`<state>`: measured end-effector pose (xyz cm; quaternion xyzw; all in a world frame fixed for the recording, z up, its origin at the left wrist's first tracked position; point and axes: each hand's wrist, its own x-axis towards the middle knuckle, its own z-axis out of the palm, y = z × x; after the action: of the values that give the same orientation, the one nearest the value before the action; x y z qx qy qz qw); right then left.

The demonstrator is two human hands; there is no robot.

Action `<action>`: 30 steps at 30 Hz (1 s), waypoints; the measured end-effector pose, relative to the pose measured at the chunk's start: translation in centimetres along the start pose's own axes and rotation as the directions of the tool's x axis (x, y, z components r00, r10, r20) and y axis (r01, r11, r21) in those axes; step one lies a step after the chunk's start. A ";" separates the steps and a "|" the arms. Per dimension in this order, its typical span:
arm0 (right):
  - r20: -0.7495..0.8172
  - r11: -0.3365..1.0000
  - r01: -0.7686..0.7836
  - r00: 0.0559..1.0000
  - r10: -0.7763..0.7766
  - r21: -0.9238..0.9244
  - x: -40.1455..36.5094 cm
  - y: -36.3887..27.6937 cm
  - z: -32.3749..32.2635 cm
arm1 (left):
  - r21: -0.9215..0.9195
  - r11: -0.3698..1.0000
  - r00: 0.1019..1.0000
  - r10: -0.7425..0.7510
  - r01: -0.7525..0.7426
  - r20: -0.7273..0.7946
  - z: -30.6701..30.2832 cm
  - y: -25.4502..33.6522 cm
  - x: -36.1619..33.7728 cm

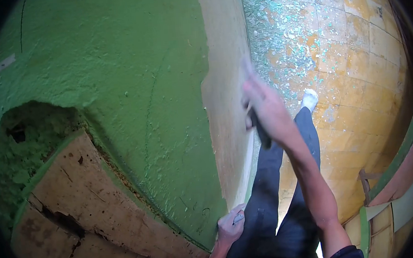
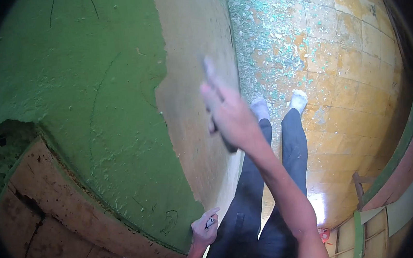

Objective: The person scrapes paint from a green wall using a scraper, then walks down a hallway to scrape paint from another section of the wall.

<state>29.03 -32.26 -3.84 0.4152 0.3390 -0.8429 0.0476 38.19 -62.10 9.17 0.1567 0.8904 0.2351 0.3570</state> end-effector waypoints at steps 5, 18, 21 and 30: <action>0.089 0.978 0.171 0.983 -0.161 -0.120 -0.1 1.9 -0.8 | 0.036 0.999 0.999 -0.029 0.028 0.034 -0.2 -0.3 -0.3; 0.252 0.692 0.398 0.917 -0.309 -0.602 -1.5 -4.6 0.1 | 0.050 0.998 0.999 0.047 -0.046 -0.021 0.2 -0.3 0.0; 0.330 0.702 0.342 0.930 -0.160 -0.624 -5.0 -1.6 -0.9 | 0.055 0.997 0.998 0.058 -0.056 -0.033 0.2 -0.5 0.0; 0.363 0.650 0.369 0.919 -0.151 -0.664 -3.4 -2.3 -0.9 | 0.051 0.999 0.999 -0.011 0.009 0.039 0.0 -0.7 -0.4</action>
<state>31.00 -30.64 -0.56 0.1876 0.6885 -0.6883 0.1307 38.33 -62.86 9.03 0.1659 0.8897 0.2076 0.3714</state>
